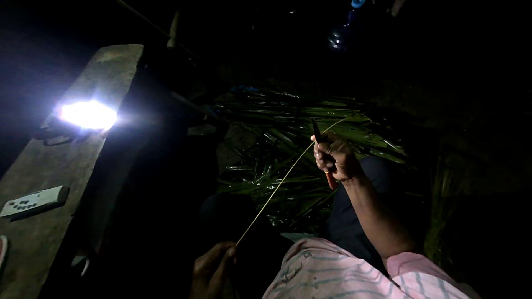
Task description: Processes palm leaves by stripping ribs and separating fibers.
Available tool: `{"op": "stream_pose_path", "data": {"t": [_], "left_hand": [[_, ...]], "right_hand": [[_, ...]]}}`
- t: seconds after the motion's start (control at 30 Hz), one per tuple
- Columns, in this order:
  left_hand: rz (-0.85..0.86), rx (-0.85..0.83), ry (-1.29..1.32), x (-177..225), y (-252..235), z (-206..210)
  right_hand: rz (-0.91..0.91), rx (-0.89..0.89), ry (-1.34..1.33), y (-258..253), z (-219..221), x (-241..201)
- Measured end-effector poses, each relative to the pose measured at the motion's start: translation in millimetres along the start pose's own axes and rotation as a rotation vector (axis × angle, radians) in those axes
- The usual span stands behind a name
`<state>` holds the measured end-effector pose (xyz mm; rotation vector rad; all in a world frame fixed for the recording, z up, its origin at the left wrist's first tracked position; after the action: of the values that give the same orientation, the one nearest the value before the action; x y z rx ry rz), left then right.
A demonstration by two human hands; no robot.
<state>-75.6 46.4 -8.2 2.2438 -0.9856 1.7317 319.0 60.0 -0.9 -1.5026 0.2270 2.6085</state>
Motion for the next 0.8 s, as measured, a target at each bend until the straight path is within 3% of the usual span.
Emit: {"op": "stream_pose_path", "data": {"t": [0.3,0.47,0.8], "left_hand": [[0.074,-0.032,-0.031,2,-8,11],[0.102,-0.016,-0.089,2,-6,8],[-0.009,-0.097,-0.034,2,-13,19]], "right_hand": [[0.108,-0.089,0.033,13,35,28],[0.145,-0.046,-0.082,10,26,30],[0.090,-0.084,-0.063,11,26,25]]}}
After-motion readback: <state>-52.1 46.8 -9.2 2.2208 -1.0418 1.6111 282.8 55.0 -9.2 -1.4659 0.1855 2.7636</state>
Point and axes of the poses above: each hand's wrist, its own y-axis away from the middle knuckle, its own z-axis out of the palm, x = y × z, the point moved 7 cm from there along -y, towards the middle knuckle, and after that the axes turned 11 degrees about z, right-handed, at the moved point
